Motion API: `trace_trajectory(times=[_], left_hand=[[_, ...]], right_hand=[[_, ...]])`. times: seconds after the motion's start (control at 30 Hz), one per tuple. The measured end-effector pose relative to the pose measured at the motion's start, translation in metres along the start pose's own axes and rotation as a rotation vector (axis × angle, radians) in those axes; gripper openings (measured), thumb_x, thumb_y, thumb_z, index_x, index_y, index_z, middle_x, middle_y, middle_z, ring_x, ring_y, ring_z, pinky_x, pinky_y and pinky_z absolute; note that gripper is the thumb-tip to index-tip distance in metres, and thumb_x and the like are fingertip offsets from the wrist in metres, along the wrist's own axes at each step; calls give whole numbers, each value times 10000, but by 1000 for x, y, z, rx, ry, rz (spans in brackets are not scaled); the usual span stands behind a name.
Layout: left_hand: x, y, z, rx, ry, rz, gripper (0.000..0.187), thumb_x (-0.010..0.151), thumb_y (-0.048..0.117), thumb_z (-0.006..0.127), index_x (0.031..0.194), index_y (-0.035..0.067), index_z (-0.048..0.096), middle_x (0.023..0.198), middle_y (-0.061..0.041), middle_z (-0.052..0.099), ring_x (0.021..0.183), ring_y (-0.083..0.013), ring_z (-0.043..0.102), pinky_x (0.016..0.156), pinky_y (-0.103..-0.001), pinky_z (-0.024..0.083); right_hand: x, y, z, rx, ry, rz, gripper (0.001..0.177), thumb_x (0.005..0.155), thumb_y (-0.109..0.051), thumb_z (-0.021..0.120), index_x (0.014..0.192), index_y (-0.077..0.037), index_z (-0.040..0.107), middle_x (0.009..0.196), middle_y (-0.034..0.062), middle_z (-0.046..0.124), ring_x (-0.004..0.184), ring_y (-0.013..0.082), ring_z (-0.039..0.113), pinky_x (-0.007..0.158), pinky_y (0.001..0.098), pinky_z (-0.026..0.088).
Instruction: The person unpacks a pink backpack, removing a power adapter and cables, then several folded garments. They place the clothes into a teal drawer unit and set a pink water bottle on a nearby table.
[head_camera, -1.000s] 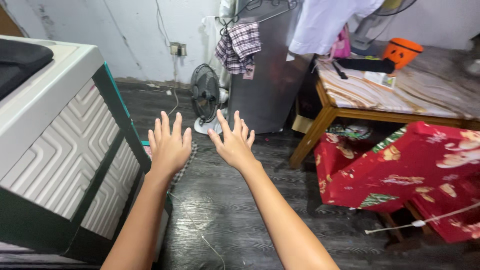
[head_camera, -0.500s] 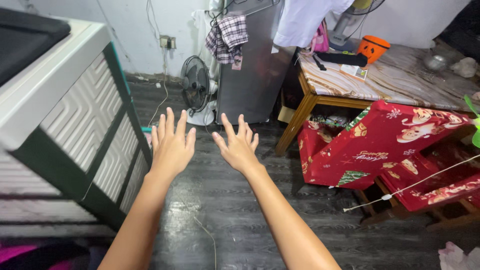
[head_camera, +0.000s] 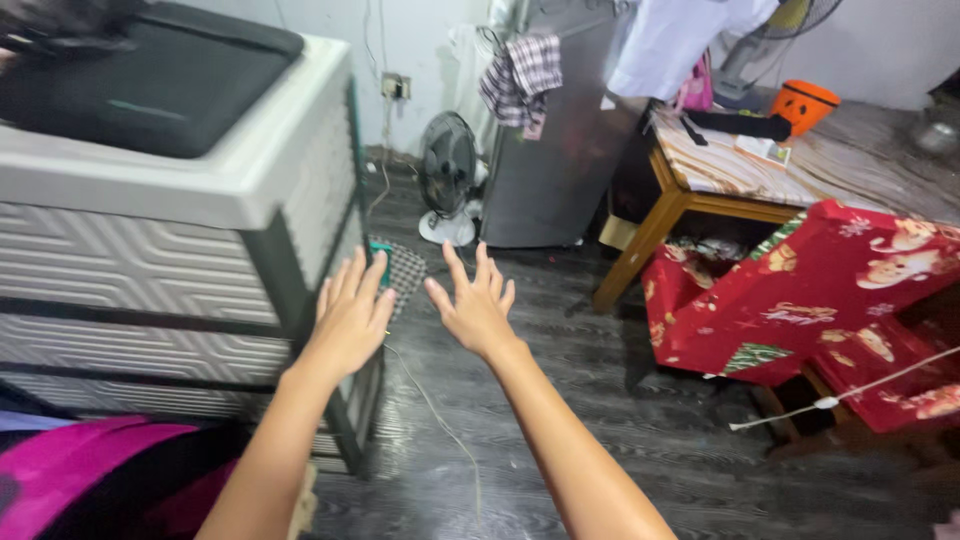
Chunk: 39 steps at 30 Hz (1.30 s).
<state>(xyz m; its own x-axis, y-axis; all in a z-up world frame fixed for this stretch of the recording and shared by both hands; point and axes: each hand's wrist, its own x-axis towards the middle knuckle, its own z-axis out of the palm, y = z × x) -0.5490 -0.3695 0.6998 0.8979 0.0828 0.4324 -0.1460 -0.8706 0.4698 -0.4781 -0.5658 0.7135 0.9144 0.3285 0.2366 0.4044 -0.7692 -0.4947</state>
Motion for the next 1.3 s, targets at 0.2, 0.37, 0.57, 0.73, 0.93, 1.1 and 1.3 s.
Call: trace_trajectory(times=[0.2,0.37,0.57,0.73,0.93,1.1,1.3], left_hand=[[-10,-44,-33,-25,-45,83,616,1009,361,500,1562,124,369,1629,-251,269,1480,-429,286,1179,-555,223],[-12,-60,-43,-127,-90,159,602,1011,346,510,1555,121,386,1631,-251,275,1469,-449,297,1178,-517,262],[-7,-64,-44,-107,-118,198,609,1006,340,506,1558,120,373,1624,-231,283,1472,-430,294,1174,-517,238],[-10,-61,-42,-125,-126,192,599,1017,328,497,1559,108,367,1624,-227,298,1477,-419,303,1183,-506,243],[-35,-59,-56,-159,-162,175,588,992,320,527,1522,92,413,1554,-189,433,1412,-379,408,1148,-491,302],[-71,-79,-77,-73,-427,-51,456,1001,388,537,1392,154,570,1444,-85,601,1383,-284,533,1176,-438,376],[-123,-141,-114,187,-749,-223,860,791,571,751,1520,284,397,1640,-55,297,1535,-303,266,1220,-623,172]], right_hand=[[-12,-62,33,-18,16,84,733,963,-610,515,1604,-366,254,1680,264,65,1524,475,129,1136,741,93],[-22,-83,36,-37,66,151,730,973,-617,494,1611,-366,242,1677,273,68,1519,481,136,1139,740,96],[-22,-91,27,-71,74,187,726,983,-616,477,1617,-370,222,1673,281,59,1526,477,126,1136,743,86],[-23,-88,28,-63,53,176,740,975,-612,486,1619,-367,215,1674,279,56,1523,481,123,1143,736,83],[-37,-96,41,-48,10,170,761,965,-610,505,1619,-357,211,1681,264,48,1527,473,117,1148,729,76],[-67,-117,71,-27,0,95,710,967,-597,513,1566,-268,324,1613,255,198,1483,456,203,1134,729,99],[-103,-169,120,34,-33,102,605,970,-571,527,1429,-181,475,1454,187,445,1375,404,382,1152,723,155]])
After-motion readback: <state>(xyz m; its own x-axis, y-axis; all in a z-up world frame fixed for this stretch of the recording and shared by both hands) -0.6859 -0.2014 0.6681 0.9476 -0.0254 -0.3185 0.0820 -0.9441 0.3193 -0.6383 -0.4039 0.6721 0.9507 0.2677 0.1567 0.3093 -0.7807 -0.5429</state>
